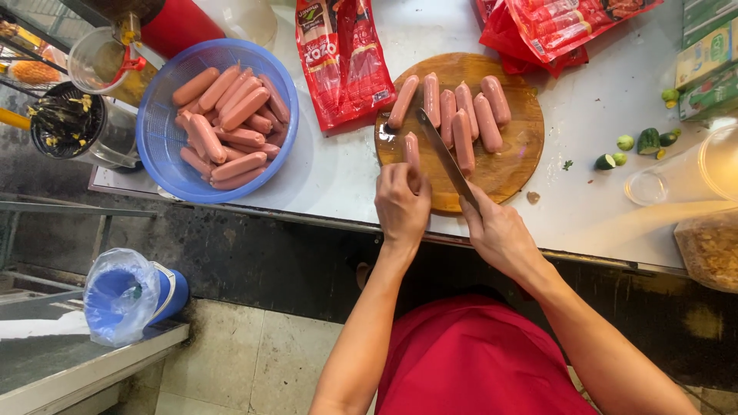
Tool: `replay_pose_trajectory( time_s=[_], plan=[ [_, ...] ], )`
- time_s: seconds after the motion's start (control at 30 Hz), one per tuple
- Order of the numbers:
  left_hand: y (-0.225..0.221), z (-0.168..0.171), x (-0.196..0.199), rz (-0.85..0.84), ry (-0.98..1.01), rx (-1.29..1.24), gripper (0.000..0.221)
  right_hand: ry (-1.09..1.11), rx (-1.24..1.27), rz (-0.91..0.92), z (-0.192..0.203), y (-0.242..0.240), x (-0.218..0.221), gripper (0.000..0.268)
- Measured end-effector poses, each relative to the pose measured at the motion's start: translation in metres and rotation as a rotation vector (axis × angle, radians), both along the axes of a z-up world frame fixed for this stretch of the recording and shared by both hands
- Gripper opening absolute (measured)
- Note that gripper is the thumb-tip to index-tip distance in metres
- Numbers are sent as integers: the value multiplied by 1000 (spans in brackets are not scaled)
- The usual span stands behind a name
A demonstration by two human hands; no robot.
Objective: Cutting sausages on a wooden board and opening new sausage packages for preparation.
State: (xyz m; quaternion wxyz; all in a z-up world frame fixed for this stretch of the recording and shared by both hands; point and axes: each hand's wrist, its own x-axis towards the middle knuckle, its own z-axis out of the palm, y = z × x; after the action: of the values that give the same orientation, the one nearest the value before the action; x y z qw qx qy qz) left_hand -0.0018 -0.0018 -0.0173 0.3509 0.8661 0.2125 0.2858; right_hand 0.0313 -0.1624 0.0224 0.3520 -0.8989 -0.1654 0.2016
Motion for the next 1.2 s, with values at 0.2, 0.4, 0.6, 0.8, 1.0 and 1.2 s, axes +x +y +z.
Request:
replay_pose_trajectory(
  time_s=[0.2, 0.4, 0.6, 0.8, 1.0, 1.2],
  plan=[
    [-4, 9, -5, 124, 92, -489, 26, 13, -46, -6, 0, 4, -3, 41],
    [-2, 9, -12, 18, -92, -203, 22, -47, 13, 55, -1, 9, -2, 42],
    [-2, -1, -14, 4, -92, -136, 17, -110, 45, 128, -4, 16, 0, 43],
    [-8, 2, -28, -18, -85, -133, 17, -152, 29, 161, -10, 37, 12, 45],
    [-8, -4, -28, 6, -100, -169, 14, -131, 8, 179, -6, 29, 4, 46],
    [-9, -5, -41, -63, -121, -192, 21, -160, 88, 195, -11, 30, 3, 43]
  ],
)
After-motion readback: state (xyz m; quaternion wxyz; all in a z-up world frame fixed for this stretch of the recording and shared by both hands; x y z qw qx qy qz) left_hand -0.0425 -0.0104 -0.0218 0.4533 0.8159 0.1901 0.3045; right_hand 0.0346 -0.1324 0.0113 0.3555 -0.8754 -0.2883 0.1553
